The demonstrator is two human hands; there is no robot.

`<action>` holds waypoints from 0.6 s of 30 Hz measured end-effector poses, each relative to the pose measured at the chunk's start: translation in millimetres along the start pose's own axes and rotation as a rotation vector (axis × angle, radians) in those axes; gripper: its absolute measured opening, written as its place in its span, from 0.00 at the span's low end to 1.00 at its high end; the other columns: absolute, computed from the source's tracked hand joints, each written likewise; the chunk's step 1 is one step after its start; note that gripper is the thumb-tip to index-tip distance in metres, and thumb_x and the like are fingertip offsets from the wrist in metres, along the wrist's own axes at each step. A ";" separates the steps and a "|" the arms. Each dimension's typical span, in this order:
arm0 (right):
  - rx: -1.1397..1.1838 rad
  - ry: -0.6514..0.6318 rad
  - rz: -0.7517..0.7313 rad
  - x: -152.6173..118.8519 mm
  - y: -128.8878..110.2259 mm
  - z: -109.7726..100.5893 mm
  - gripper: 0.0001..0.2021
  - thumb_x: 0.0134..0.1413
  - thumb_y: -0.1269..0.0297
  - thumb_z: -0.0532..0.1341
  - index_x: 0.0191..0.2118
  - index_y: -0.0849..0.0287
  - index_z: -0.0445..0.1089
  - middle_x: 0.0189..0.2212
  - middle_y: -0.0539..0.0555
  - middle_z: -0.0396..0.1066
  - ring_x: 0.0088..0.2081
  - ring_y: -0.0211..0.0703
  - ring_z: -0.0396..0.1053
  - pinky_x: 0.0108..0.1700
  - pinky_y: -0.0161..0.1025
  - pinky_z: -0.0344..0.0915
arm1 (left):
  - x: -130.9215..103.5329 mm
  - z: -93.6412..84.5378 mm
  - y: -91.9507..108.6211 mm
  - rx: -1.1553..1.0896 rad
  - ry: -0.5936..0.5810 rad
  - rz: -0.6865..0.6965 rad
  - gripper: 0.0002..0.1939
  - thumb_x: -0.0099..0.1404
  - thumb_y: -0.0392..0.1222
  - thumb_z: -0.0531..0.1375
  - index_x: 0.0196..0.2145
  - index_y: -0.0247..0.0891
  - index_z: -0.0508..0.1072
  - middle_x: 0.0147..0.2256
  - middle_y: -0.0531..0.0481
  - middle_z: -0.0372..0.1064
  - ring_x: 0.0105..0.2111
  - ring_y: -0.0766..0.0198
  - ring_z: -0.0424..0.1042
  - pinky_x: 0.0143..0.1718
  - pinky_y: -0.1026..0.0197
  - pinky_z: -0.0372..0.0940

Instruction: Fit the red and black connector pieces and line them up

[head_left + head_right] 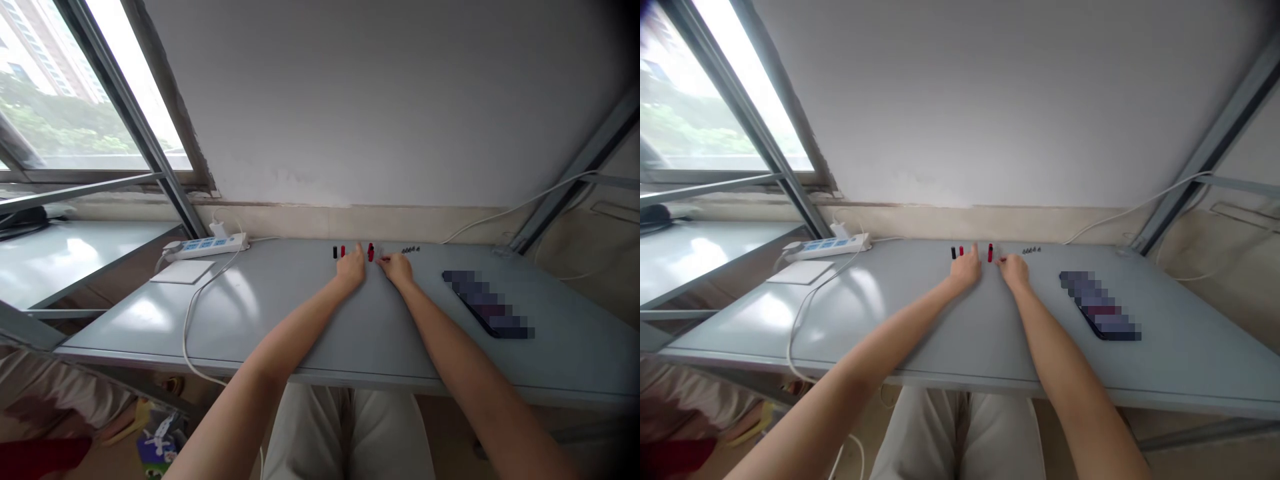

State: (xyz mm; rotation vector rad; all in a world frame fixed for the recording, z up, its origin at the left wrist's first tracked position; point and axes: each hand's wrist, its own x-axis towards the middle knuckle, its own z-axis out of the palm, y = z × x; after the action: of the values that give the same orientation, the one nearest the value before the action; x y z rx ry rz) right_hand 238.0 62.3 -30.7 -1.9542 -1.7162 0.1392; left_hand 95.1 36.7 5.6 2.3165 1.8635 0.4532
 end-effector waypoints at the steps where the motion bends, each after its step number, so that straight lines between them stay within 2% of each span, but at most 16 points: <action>1: 0.000 0.001 0.003 0.4 0.3 0.7 0.14 0.48 0.56 0.57 0.37 0.57 0.73 0.33 0.59 0.72 0.37 0.45 0.68 0.37 0.37 0.61 | -1.4 -2.0 -2.7 0.015 -0.008 -0.016 0.29 0.61 0.35 0.46 0.58 0.32 0.40 0.40 0.37 0.67 0.40 0.56 0.67 0.39 0.57 0.60; 4: 0.004 0.014 0.016 1.2 1.5 2.2 0.14 0.47 0.56 0.57 0.37 0.58 0.73 0.33 0.60 0.72 0.36 0.46 0.68 0.36 0.37 0.61 | -2.4 -5.2 -8.1 0.035 -0.039 -0.094 0.36 0.61 0.36 0.46 0.59 0.31 0.25 0.41 0.35 0.67 0.40 0.56 0.67 0.39 0.58 0.60; 8: 0.001 0.015 0.016 1.5 2.3 1.4 0.14 0.47 0.57 0.58 0.37 0.58 0.73 0.33 0.60 0.72 0.36 0.46 0.68 0.36 0.38 0.61 | -1.2 -5.6 -9.5 0.023 -0.070 -0.157 0.39 0.60 0.36 0.47 0.58 0.29 0.20 0.43 0.34 0.66 0.42 0.57 0.67 0.39 0.58 0.60; 11: 0.009 0.010 0.005 1.7 2.4 0.5 0.15 0.47 0.56 0.58 0.37 0.58 0.72 0.33 0.59 0.72 0.36 0.45 0.68 0.36 0.38 0.61 | -0.1 -4.7 -9.5 0.017 -0.061 -0.158 0.39 0.59 0.35 0.48 0.59 0.28 0.26 0.43 0.34 0.66 0.42 0.56 0.66 0.39 0.58 0.60; 18: 0.020 0.016 -0.003 2.2 2.3 1.0 0.15 0.46 0.56 0.58 0.37 0.59 0.72 0.32 0.60 0.72 0.36 0.46 0.68 0.36 0.38 0.61 | 6.0 -2.3 -13.3 0.086 0.006 -0.117 0.27 0.60 0.33 0.47 0.56 0.26 0.46 0.41 0.33 0.65 0.42 0.56 0.66 0.39 0.59 0.61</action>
State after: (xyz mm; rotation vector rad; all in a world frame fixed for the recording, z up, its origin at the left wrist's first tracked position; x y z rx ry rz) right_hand 240.0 64.6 -32.0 -1.9332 -1.7010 0.1396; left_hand 83.2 45.4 4.9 2.2437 2.0462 0.3734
